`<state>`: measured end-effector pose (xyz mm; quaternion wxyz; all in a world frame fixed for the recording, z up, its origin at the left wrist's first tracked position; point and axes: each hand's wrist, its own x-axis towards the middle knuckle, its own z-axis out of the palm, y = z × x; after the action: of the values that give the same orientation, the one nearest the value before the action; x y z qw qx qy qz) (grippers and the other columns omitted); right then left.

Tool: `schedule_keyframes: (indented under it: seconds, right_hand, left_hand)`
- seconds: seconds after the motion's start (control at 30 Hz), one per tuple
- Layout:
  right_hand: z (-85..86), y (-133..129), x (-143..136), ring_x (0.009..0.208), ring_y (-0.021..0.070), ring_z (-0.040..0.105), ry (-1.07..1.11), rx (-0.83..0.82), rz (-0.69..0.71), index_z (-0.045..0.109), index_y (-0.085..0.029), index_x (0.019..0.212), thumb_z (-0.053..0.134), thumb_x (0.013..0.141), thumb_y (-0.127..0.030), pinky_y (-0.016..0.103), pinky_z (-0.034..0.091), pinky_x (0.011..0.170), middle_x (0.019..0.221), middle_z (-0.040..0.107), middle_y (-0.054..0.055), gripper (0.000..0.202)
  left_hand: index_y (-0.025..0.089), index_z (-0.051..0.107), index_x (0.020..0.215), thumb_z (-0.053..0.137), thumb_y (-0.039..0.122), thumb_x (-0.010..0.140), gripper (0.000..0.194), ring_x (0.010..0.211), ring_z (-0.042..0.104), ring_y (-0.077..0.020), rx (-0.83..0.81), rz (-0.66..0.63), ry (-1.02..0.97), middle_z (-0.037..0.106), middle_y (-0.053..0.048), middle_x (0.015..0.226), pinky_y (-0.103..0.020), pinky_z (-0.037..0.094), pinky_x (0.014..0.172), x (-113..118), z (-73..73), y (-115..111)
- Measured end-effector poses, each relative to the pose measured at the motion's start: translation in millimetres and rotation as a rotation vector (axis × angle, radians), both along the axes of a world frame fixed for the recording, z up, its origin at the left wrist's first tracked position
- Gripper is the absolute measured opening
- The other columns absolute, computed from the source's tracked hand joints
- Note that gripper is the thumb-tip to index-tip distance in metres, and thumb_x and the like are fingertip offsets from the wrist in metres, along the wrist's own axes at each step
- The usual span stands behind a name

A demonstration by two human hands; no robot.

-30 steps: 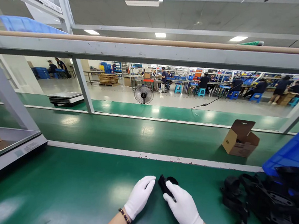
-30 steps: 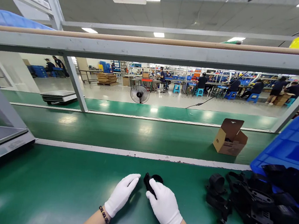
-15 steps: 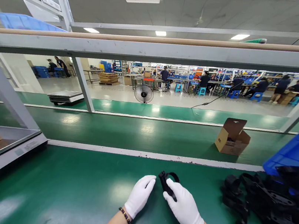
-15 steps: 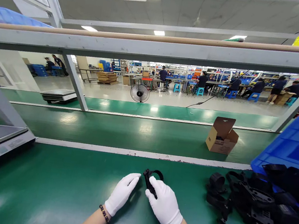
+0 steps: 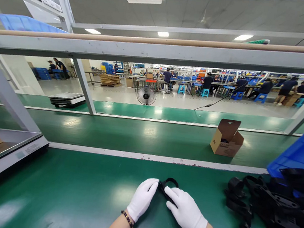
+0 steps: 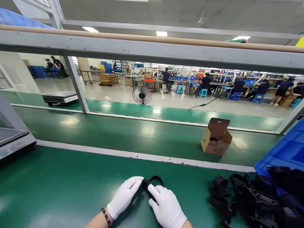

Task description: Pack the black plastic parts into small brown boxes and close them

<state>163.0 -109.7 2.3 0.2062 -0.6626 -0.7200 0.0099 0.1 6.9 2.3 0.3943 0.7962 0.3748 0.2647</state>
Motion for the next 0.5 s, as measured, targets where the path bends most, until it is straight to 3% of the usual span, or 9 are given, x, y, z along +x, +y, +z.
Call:
schedule_keyframes:
  seconds: [0.13, 0.23, 0.4, 0.5]
  right_hand:
    - [-7.5, 0.7, 7.6, 0.089, 0.0202, 0.063, -0.096, 0.139, -0.082, 0.059, -0.026, 0.119, 0.041, 0.085, -0.015, 0.035, 0.052, 0.077, 0.112, 0.064, 0.007, 0.039]
    - [-2.0, 5.2, 25.8, 0.089, 0.0206, 0.063, -0.134, 0.273, -0.183, 0.062, -0.025, 0.113, 0.039, 0.087, -0.019, 0.035, 0.052, 0.077, 0.112, 0.064, 0.008, 0.035]
    - [45.6, 25.6, 97.8, 0.091, 0.0203, 0.063, -0.093, 0.272, -0.488, 0.062, -0.027, 0.114, 0.046, 0.086, -0.036, 0.031, 0.051, 0.075, 0.111, 0.064, 0.005, 0.033]
    - [79.4, 45.3, 160.8, 0.085, 0.0241, 0.062, -0.102, 0.312, -0.683, 0.060, -0.017, 0.119, 0.046, 0.085, -0.039, 0.035, 0.049, 0.070, 0.109, 0.064, 0.014, 0.042]
  left_hand:
    - [0.018, 0.068, 0.104, 0.039, 0.037, 0.089, 0.038, 0.111, 0.059, -0.0215, -0.002, 0.013, -0.011, 0.067, -0.009, 0.115, -0.038, 0.043, 0.104, -0.1, -0.6, 0.8]
    - [0.018, 0.068, 0.104, 0.040, 0.037, 0.089, 0.037, 0.109, 0.061, -0.0214, -0.005, 0.019, -0.024, 0.068, -0.008, 0.113, -0.037, 0.045, 0.103, 0.5, 0.0, 0.5]
    - [0.019, 0.069, 0.105, 0.039, 0.038, 0.090, 0.038, 0.108, 0.061, -0.0214, -0.003, 0.023, -0.022, 0.068, -0.006, 0.113, -0.038, 0.046, 0.102, 2.7, -1.8, -0.6]
    - [0.020, 0.069, 0.103, 0.040, 0.035, 0.090, 0.035, 0.107, 0.061, -0.0221, 0.077, -0.015, 0.007, 0.069, -0.006, 0.111, -0.040, 0.045, 0.103, 4.3, -3.6, -2.3]
